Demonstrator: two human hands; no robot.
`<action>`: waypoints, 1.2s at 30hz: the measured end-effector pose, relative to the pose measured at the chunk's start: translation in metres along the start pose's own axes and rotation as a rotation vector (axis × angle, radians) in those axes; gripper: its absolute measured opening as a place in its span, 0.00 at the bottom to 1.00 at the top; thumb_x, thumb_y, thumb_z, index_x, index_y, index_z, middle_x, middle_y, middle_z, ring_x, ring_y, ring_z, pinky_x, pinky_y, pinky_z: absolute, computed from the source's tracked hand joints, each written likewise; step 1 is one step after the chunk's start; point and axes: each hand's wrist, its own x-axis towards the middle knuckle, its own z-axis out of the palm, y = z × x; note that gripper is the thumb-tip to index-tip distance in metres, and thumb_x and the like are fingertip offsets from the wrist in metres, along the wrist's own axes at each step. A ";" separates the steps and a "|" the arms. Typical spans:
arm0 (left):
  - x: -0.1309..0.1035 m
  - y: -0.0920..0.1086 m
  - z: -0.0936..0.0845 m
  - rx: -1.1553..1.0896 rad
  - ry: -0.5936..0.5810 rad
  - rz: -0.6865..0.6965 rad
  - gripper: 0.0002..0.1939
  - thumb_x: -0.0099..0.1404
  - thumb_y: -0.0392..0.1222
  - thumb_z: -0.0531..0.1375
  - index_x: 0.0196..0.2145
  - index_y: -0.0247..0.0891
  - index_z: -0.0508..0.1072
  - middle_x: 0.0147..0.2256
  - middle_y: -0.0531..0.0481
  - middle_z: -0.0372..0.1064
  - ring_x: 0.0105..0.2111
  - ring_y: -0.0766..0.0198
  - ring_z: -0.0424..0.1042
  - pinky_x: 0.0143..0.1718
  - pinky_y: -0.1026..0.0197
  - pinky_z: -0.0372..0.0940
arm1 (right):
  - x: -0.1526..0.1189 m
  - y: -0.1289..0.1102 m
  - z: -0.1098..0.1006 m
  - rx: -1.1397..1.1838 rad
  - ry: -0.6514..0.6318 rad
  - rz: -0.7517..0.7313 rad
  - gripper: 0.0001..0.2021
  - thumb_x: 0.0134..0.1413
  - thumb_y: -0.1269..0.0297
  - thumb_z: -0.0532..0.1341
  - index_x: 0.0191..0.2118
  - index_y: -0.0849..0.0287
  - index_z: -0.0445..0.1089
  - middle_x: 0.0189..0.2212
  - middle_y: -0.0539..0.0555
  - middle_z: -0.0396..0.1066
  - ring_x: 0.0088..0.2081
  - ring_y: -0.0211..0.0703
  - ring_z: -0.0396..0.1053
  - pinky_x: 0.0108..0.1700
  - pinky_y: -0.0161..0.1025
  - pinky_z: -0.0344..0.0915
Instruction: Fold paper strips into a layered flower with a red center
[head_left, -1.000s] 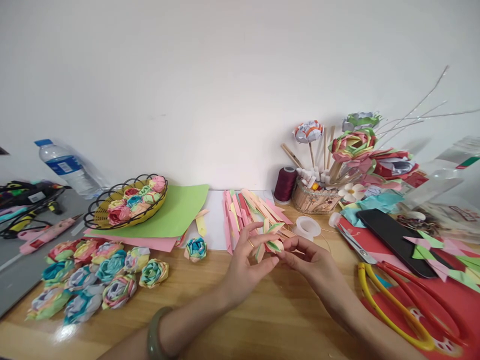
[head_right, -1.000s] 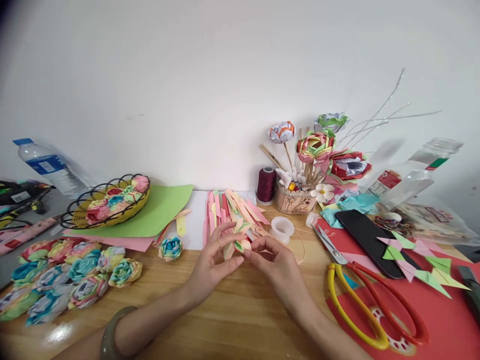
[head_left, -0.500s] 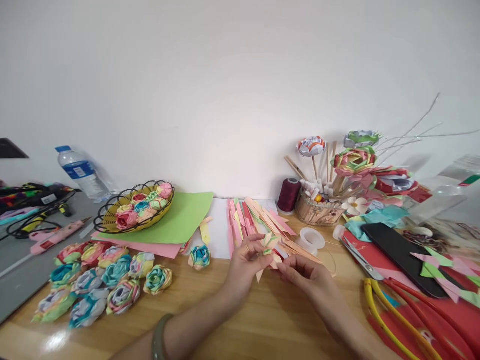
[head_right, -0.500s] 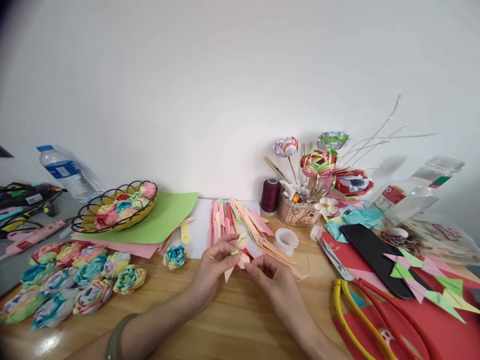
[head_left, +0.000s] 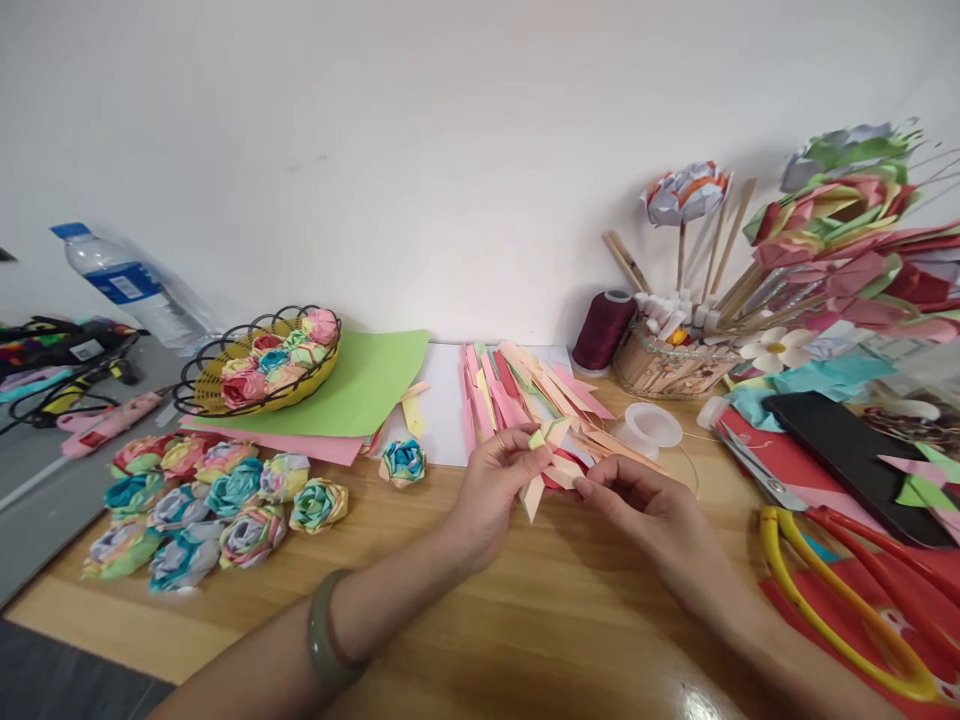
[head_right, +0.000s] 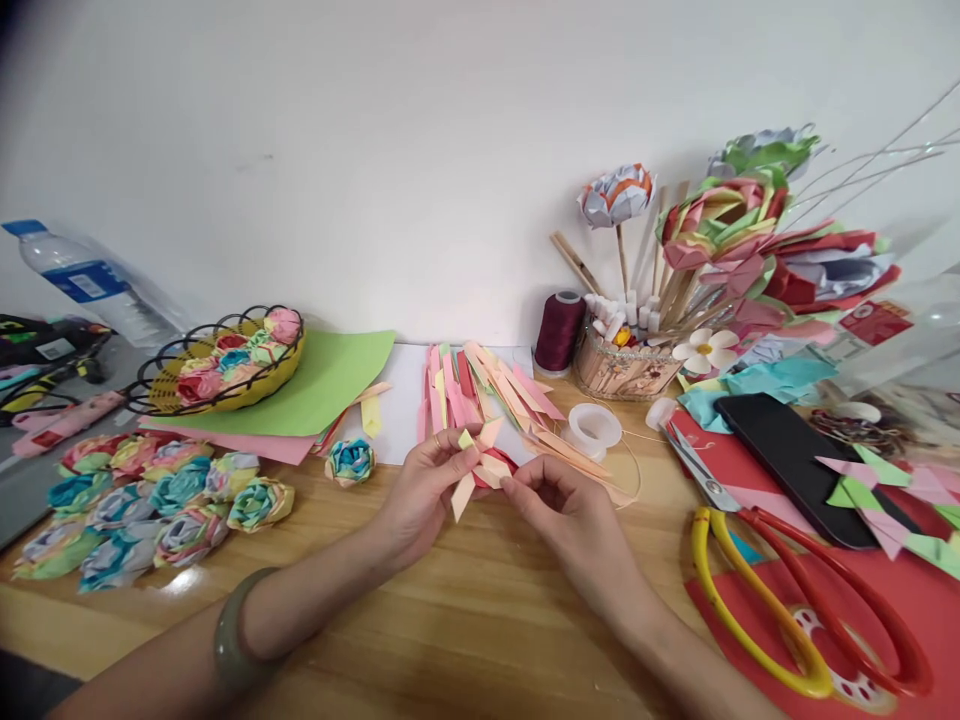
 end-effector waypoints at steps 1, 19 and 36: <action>0.000 0.000 0.000 -0.009 0.001 -0.022 0.13 0.41 0.40 0.68 0.24 0.33 0.70 0.37 0.50 0.67 0.29 0.70 0.66 0.31 0.64 0.64 | 0.000 0.000 0.000 0.006 0.002 -0.007 0.16 0.44 0.49 0.59 0.23 0.58 0.66 0.21 0.50 0.65 0.25 0.38 0.61 0.27 0.34 0.59; -0.003 0.003 -0.002 -0.057 -0.094 -0.056 0.12 0.46 0.41 0.67 0.27 0.34 0.69 0.29 0.52 0.70 0.26 0.69 0.68 0.27 0.65 0.66 | -0.002 -0.006 0.000 0.012 0.009 -0.004 0.13 0.43 0.54 0.59 0.21 0.59 0.64 0.19 0.49 0.65 0.24 0.37 0.61 0.26 0.34 0.58; -0.008 0.001 0.002 0.048 -0.302 -0.129 0.09 0.50 0.41 0.65 0.26 0.33 0.70 0.25 0.53 0.66 0.25 0.73 0.65 0.30 0.70 0.61 | -0.005 -0.006 -0.012 -0.192 0.097 -0.386 0.09 0.53 0.59 0.57 0.36 0.56 0.70 0.36 0.55 0.70 0.39 0.45 0.66 0.41 0.41 0.63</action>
